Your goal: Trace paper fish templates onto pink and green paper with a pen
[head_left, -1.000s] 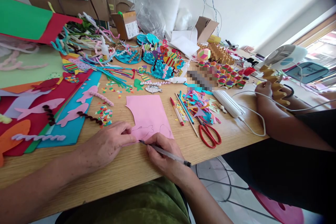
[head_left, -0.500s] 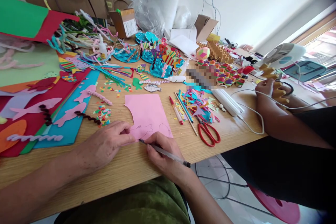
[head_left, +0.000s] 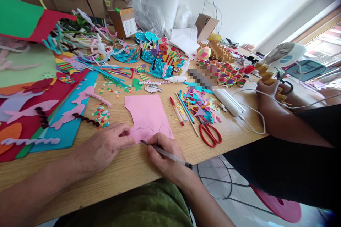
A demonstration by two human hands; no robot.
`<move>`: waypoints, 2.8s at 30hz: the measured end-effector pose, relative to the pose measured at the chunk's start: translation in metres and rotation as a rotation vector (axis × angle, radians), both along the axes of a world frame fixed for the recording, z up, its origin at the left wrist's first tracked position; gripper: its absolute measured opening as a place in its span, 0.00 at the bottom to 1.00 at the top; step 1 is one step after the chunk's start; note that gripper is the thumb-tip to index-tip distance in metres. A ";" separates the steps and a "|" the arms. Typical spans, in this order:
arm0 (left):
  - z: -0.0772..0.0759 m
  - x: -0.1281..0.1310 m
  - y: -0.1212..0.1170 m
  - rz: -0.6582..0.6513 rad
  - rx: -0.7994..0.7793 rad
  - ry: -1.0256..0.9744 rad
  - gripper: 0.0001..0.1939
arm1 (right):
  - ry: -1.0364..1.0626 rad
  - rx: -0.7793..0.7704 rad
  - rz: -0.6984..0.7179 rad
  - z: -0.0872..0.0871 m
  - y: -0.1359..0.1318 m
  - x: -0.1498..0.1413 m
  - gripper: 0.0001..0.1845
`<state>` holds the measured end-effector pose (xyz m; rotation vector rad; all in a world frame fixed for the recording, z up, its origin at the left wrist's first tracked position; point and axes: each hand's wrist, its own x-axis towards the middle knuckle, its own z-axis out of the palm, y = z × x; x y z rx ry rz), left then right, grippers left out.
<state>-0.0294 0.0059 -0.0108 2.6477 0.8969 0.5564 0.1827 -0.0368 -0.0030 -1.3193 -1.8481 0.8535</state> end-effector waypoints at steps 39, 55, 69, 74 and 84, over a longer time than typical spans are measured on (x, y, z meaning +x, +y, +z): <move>0.000 0.001 0.001 -0.001 0.014 0.002 0.23 | -0.021 -0.030 0.019 0.003 0.000 0.000 0.05; 0.002 0.001 0.000 0.000 0.020 0.008 0.23 | -0.031 -0.024 -0.002 0.001 0.000 0.000 0.05; 0.000 -0.001 -0.001 -0.008 0.002 0.008 0.22 | -0.014 -0.012 -0.017 0.003 -0.001 0.001 0.05; 0.001 0.000 -0.001 -0.004 0.013 0.016 0.21 | -0.029 0.001 -0.008 0.001 0.000 0.000 0.05; 0.003 0.001 0.000 -0.003 0.021 0.017 0.22 | -0.032 0.033 -0.018 0.002 0.000 0.001 0.05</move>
